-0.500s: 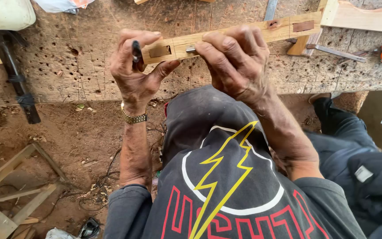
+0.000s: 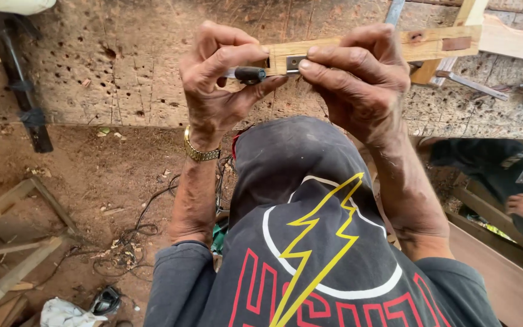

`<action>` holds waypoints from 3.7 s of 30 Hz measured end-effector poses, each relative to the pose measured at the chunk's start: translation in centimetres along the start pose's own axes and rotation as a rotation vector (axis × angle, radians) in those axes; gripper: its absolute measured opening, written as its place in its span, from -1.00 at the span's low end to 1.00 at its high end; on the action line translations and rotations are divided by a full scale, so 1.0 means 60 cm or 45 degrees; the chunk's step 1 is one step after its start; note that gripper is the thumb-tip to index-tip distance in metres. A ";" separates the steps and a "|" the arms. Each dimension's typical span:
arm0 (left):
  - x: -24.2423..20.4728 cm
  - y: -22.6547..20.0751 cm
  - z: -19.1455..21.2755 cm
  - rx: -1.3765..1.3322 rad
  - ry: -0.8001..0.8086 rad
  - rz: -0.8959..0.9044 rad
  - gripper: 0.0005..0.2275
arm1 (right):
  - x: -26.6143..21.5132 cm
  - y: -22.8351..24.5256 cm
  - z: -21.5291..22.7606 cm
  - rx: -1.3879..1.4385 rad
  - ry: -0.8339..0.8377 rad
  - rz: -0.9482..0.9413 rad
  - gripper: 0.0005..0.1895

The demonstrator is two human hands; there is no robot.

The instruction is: The person uses a metal square and a black marker to draw straight lines on a wooden frame. They position the square on the wood and trace along its edge to create precise markings for cutting or assembly.

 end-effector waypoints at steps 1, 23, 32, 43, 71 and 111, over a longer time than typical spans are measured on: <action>-0.001 -0.001 0.001 0.004 -0.009 0.006 -0.62 | 0.008 0.005 0.001 0.008 0.005 0.005 -0.67; -0.004 -0.008 -0.004 -0.111 -0.007 -0.016 -0.64 | 0.007 0.016 -0.001 -0.079 0.038 0.035 -0.78; -0.005 -0.008 -0.004 -0.130 0.011 -0.035 -0.65 | 0.006 0.015 0.000 -0.088 0.047 0.049 -0.76; -0.002 -0.007 -0.001 -0.106 0.010 -0.031 -0.63 | 0.005 0.013 -0.002 -0.071 0.015 0.049 -0.76; 0.040 -0.096 0.011 0.435 0.211 -0.349 -0.79 | 0.006 0.012 0.000 -0.103 0.142 0.104 -0.69; 0.039 -0.107 -0.003 0.493 0.462 -0.396 -0.77 | -0.013 -0.001 0.002 0.176 0.179 0.038 -0.77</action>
Point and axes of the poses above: each hand's wrist, its own x-axis towards the middle knuckle, its own z-axis out of the back of the hand, y = z × x, the point moved 8 cm from there along x, towards the middle knuckle, and after that the axes turned 10 degrees about z, right-handed, at the moved point
